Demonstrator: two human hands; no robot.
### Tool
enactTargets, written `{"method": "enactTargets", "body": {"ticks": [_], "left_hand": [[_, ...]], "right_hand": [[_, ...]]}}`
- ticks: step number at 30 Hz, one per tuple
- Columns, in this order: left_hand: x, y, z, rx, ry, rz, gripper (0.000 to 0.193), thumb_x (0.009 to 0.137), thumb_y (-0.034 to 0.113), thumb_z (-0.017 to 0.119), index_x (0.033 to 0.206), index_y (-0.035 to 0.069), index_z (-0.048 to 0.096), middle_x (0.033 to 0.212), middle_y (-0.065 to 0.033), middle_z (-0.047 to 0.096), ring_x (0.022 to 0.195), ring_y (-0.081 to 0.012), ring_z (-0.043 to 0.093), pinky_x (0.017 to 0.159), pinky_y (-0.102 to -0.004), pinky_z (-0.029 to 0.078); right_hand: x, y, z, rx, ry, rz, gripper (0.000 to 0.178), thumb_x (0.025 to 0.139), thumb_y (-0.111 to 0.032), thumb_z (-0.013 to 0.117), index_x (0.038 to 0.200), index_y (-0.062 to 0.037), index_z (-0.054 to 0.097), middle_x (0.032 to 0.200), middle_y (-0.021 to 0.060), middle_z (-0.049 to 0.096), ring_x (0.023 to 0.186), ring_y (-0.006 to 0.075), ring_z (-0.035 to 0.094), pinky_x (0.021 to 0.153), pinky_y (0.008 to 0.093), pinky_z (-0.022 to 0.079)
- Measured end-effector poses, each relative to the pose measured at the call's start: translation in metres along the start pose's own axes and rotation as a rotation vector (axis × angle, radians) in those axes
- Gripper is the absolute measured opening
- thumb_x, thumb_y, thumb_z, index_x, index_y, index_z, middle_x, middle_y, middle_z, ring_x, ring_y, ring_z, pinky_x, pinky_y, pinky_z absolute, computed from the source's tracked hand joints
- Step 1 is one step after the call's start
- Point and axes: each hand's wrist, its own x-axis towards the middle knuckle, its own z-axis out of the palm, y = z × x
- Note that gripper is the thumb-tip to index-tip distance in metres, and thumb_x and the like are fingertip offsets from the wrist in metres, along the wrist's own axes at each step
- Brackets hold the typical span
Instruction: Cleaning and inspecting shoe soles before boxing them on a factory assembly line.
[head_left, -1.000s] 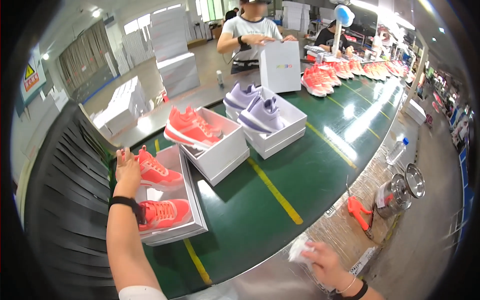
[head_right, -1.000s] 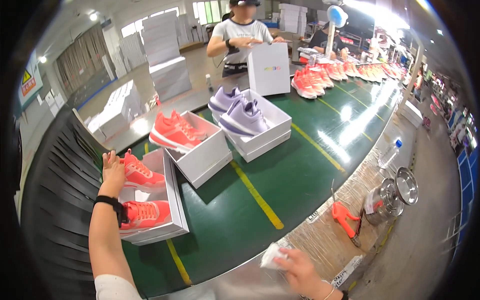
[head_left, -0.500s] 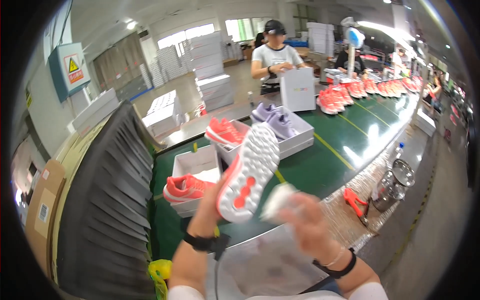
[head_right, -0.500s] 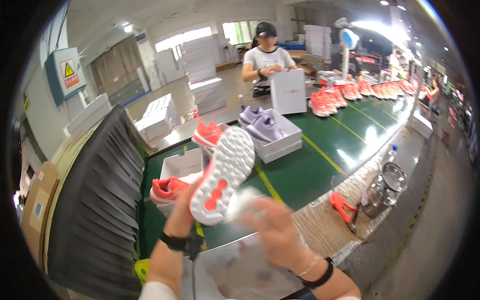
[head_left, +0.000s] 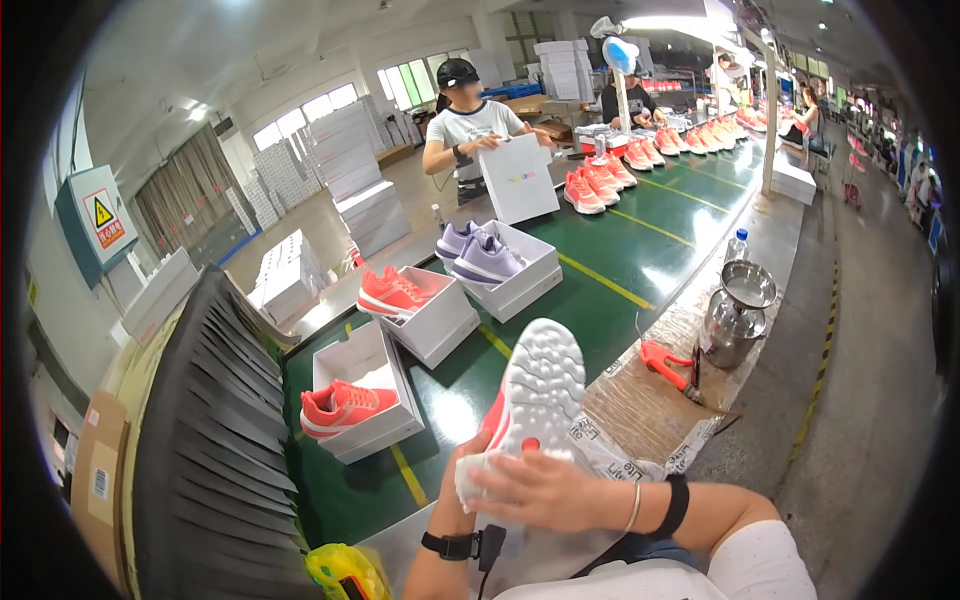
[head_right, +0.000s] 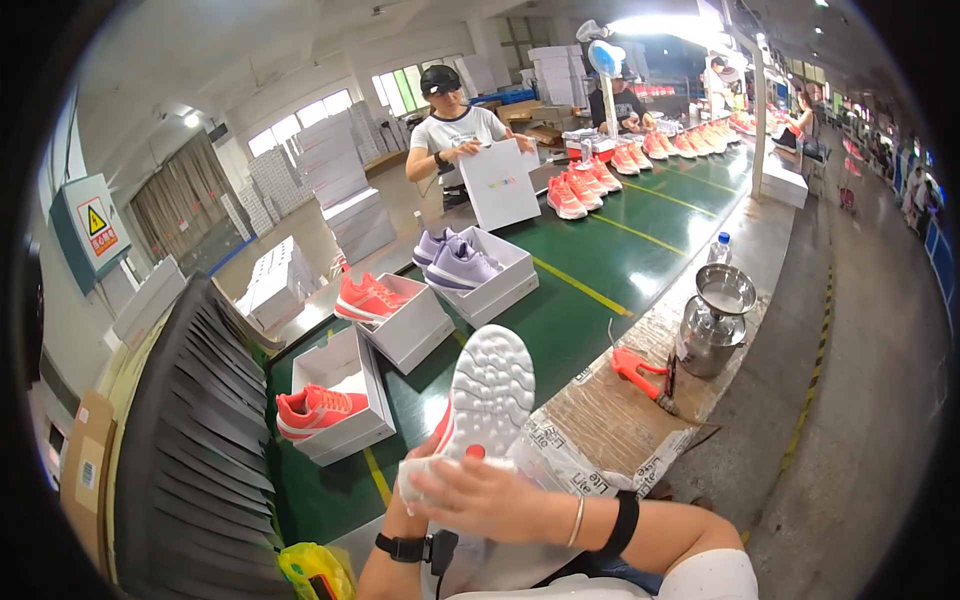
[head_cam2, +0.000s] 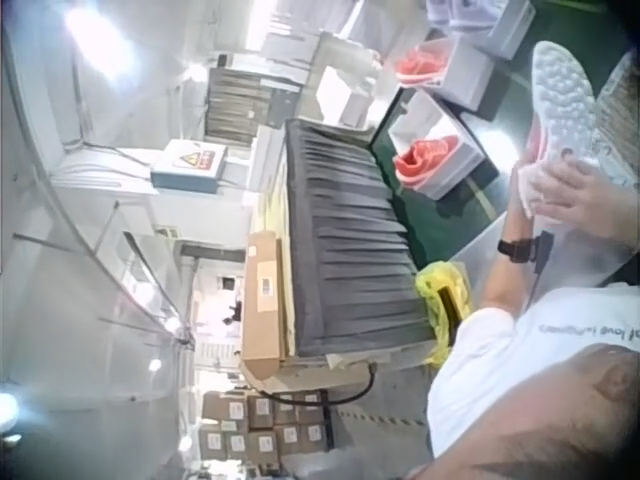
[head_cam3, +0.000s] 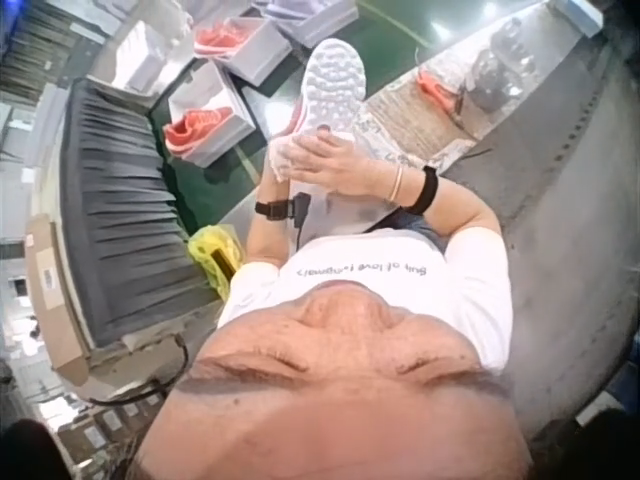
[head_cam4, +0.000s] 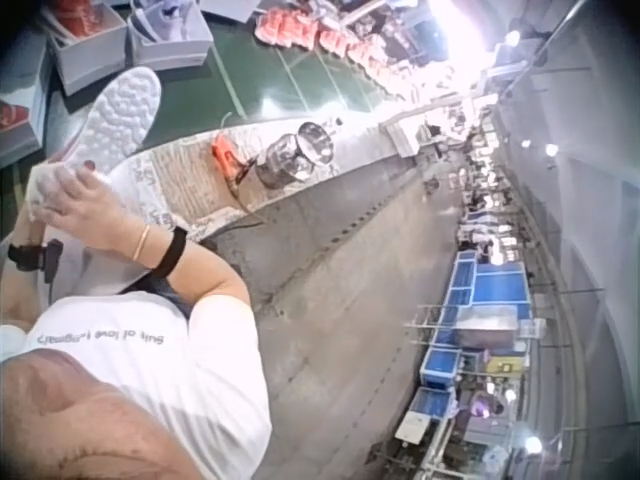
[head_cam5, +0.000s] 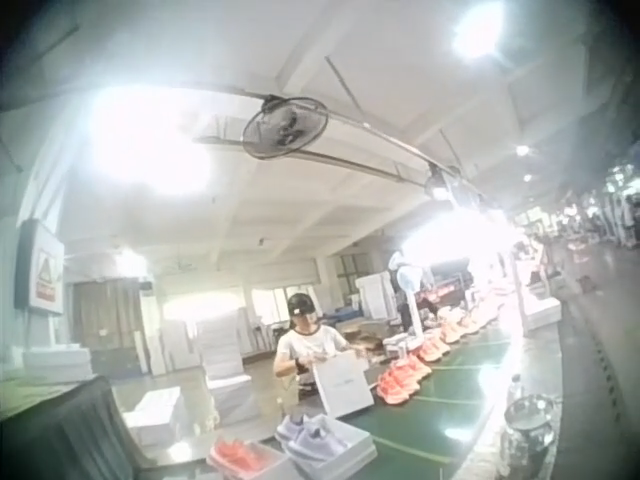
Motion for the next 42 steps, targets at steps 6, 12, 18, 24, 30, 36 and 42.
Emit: {"method": "enactTargets", "body": {"ticks": [6, 12, 18, 24, 30, 36, 42], "left_hand": [[-0.048, -0.009, 0.006, 0.085, 0.018, -0.104, 0.042, 0.091, 0.029, 0.057, 0.117, -0.005, 0.054, 0.107, -0.0146, 0.063, 0.09, -0.0204, 0.064, 0.077, -0.0318, 0.053], [-0.031, -0.01, 0.005, -0.311, -0.001, -0.142, 0.041, 0.095, 0.024, 0.049, 0.124, -0.004, 0.048, 0.118, -0.016, 0.058, 0.101, -0.025, 0.061, 0.088, -0.0375, 0.05], [0.009, -0.02, -0.023, -0.526, -0.196, -0.121, 0.042, 0.094, 0.024, 0.049, 0.128, -0.002, 0.046, 0.124, -0.0166, 0.055, 0.11, -0.0251, 0.057, 0.093, -0.0382, 0.047], [0.004, -0.008, -0.031, -0.505, -0.153, -0.074, 0.043, 0.095, 0.027, 0.049, 0.127, -0.002, 0.046, 0.123, -0.0169, 0.055, 0.107, -0.0251, 0.058, 0.091, -0.0386, 0.049], [0.003, -0.01, -0.025, -0.467, -0.2, -0.065, 0.047, 0.093, 0.031, 0.051, 0.128, 0.0, 0.045, 0.124, -0.0179, 0.054, 0.108, -0.0283, 0.057, 0.091, -0.0414, 0.049], [0.001, 0.018, -0.052, -0.458, -0.095, -0.044, 0.047, 0.095, 0.027, 0.047, 0.133, 0.0, 0.04, 0.126, -0.0155, 0.053, 0.107, -0.025, 0.057, 0.092, -0.0363, 0.047], [0.014, 0.154, -0.114, 0.24, 0.215, 0.417, 0.044, 0.09, 0.028, 0.059, 0.118, -0.005, 0.054, 0.11, -0.0137, 0.062, 0.092, -0.0188, 0.063, 0.082, -0.0294, 0.05]], "right_hand": [[-0.018, 0.159, -0.015, 0.021, 0.199, 0.486, 0.039, 0.071, 0.003, 0.052, 0.107, -0.0096, 0.064, 0.111, 0.0141, 0.061, 0.098, 0.0334, 0.056, 0.086, 0.04, 0.045], [-0.016, 0.095, -0.029, 0.415, 0.342, 0.431, 0.053, 0.071, 0.012, 0.048, 0.117, -0.0103, 0.06, 0.12, 0.014, 0.056, 0.111, 0.0336, 0.049, 0.095, 0.0384, 0.04], [-0.048, -0.022, 0.012, 0.501, 0.01, 0.193, 0.049, 0.069, -0.006, 0.061, 0.117, -0.0136, 0.06, 0.125, 0.0114, 0.053, 0.111, 0.0324, 0.05, 0.096, 0.0416, 0.039], [-0.008, 0.036, -0.017, 0.445, 0.182, 0.265, 0.047, 0.071, 0.005, 0.056, 0.115, -0.0092, 0.06, 0.121, 0.0131, 0.055, 0.109, 0.0309, 0.051, 0.091, 0.0394, 0.043], [0.022, 0.099, 0.031, 0.239, 0.406, 0.277, 0.047, 0.064, 0.009, 0.055, 0.108, -0.0073, 0.063, 0.114, 0.0118, 0.059, 0.103, 0.0305, 0.055, 0.086, 0.0372, 0.043], [0.013, -0.024, 0.045, 0.566, -0.139, -0.051, 0.053, 0.068, -0.001, 0.058, 0.119, -0.0147, 0.055, 0.128, 0.0074, 0.049, 0.116, 0.0274, 0.047, 0.094, 0.0412, 0.039], [-0.028, -0.002, 0.05, 0.653, -0.283, 0.256, 0.052, 0.068, 0.005, 0.053, 0.117, -0.011, 0.057, 0.124, 0.0097, 0.052, 0.11, 0.032, 0.049, 0.095, 0.0409, 0.039]]}}
